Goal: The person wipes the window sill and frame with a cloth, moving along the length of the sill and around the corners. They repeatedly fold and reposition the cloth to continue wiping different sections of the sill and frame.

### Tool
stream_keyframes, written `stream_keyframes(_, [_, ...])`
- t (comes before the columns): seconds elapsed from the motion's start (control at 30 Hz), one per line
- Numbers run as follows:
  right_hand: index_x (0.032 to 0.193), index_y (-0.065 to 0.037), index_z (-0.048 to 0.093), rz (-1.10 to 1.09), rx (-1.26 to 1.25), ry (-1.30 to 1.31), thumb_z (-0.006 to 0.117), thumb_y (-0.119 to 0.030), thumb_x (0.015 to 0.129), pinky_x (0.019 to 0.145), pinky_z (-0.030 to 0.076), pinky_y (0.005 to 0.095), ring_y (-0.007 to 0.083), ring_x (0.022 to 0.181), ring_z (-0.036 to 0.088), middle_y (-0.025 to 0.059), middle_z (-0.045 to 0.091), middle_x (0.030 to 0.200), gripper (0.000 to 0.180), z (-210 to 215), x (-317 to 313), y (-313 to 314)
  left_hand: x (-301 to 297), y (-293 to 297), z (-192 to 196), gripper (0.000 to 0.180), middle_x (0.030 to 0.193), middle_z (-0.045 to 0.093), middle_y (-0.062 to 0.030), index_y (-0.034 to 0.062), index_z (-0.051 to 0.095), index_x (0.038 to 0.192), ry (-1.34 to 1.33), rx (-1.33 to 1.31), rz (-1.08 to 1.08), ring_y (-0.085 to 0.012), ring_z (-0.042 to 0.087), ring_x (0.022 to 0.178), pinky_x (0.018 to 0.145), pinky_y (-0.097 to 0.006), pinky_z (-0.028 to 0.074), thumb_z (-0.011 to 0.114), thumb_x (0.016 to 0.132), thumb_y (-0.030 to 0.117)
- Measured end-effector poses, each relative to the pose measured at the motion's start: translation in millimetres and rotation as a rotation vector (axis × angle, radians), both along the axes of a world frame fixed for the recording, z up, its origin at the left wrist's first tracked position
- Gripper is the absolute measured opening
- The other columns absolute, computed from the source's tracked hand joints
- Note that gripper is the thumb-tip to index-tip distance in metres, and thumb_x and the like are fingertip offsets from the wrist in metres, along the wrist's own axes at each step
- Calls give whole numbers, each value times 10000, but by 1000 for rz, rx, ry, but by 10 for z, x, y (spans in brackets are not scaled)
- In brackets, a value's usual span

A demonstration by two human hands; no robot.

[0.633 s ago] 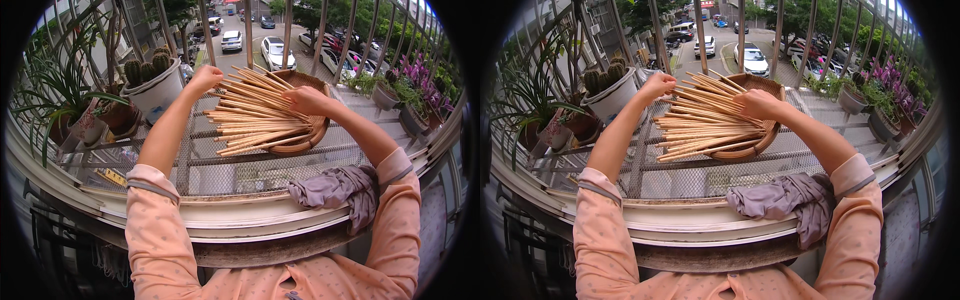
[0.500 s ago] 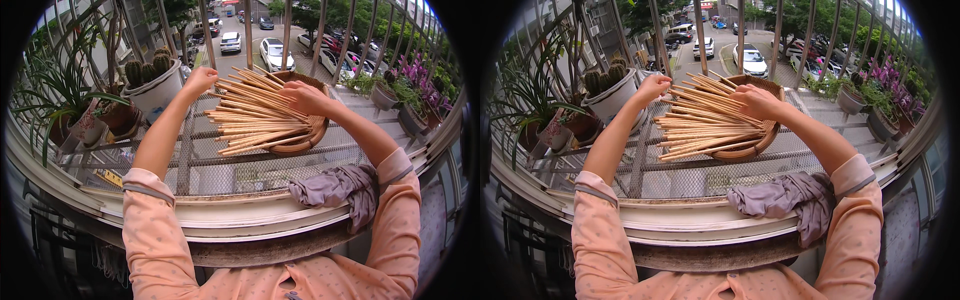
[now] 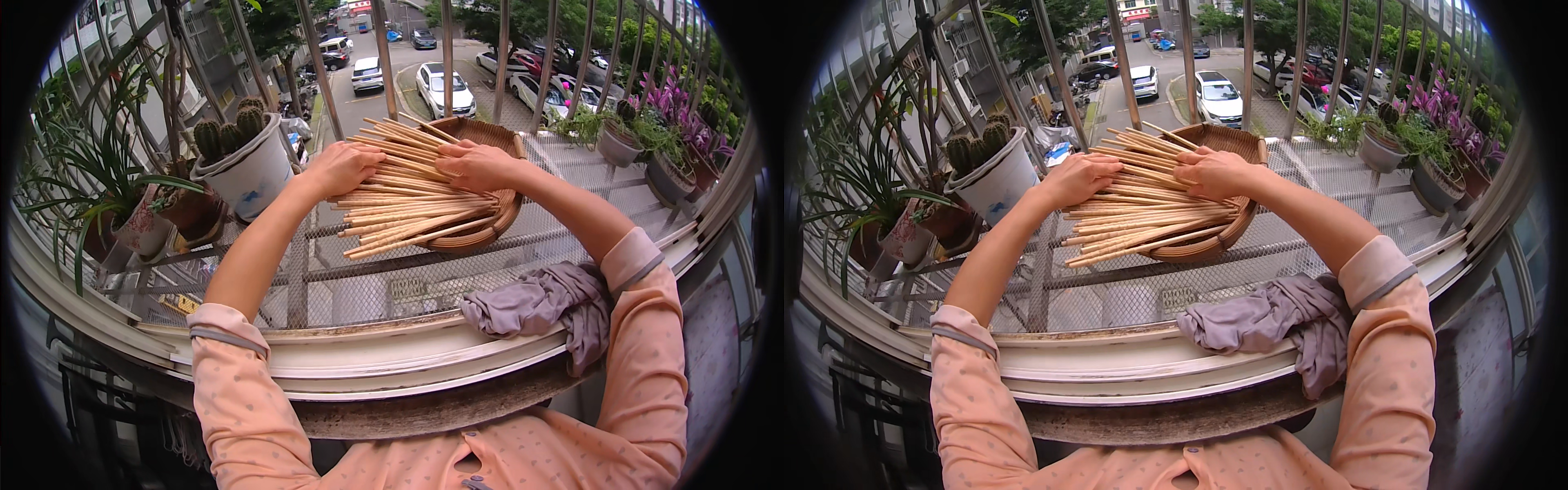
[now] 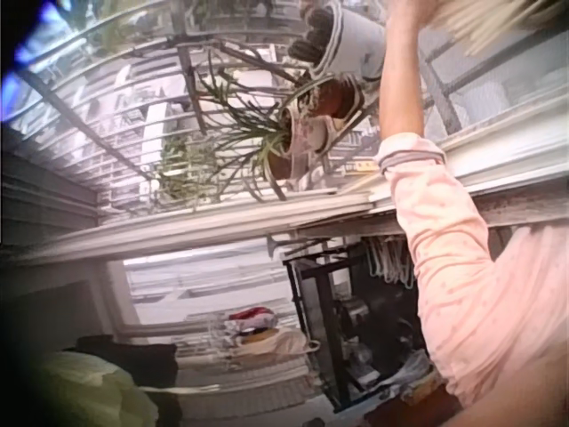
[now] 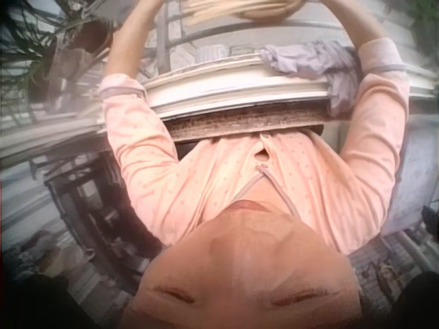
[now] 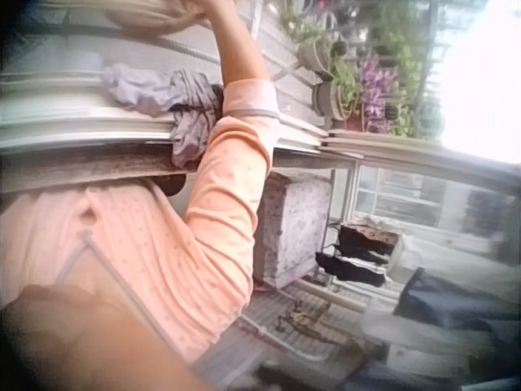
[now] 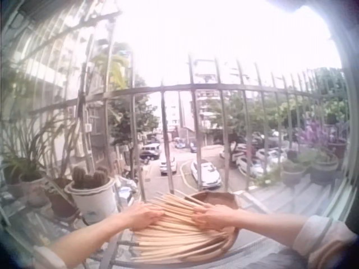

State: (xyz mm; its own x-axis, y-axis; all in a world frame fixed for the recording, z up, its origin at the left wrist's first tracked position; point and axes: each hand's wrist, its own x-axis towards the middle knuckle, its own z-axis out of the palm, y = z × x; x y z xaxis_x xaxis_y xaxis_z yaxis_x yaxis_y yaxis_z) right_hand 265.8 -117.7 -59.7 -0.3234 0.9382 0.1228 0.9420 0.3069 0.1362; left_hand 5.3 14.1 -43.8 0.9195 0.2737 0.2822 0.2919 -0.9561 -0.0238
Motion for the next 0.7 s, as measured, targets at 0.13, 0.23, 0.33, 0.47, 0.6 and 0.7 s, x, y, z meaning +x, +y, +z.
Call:
stream_keyframes(0.13, [1181,-165,575,-90,30,1,553,-207,843,870,494,378,258,1145,475,42,506,1223,341,23,50,-18,33,26,101,266,1157,628,-94,63,666,1075,74,31,-9,-266,573,1080,917,-374,456,614,826,144])
stream_keyframes(0.23, [1068,-137,637,-116,139,154,553,-139,814,843,498,383,258,1093,522,65,586,1117,268,28,96,-51,16,51,129,244,1127,639,-94,55,675,1043,48,33,-14,-266,577,1069,906,-378,459,617,819,133])
stream_keyframes(0.33, [920,-89,682,-95,273,260,564,-107,793,786,502,390,293,940,596,111,653,923,174,71,182,-72,-8,50,137,250,1136,634,-77,64,659,1064,14,61,4,-261,566,1088,919,-383,441,609,836,154])
stream_keyframes(0.47, [869,-78,697,-121,211,234,565,-104,799,707,508,400,292,776,632,125,654,767,152,194,418,-84,-45,2,143,295,1223,591,-49,92,633,1129,65,45,137,-242,506,1174,992,-407,362,612,850,186])
stream_keyframes(0.6, [815,-51,679,-59,212,322,579,-94,781,672,492,400,279,762,627,138,649,775,114,201,629,-192,-130,-70,226,299,1223,593,-58,105,629,1140,18,77,125,-256,521,1159,993,-434,367,611,854,191])
stream_keyframes(0.7, [780,-36,670,-92,180,292,576,-81,770,653,482,401,277,742,621,144,640,747,105,191,715,-238,-193,-236,282,302,1214,597,-77,82,628,1134,-26,81,93,-264,525,1163,1004,-442,372,624,852,190])
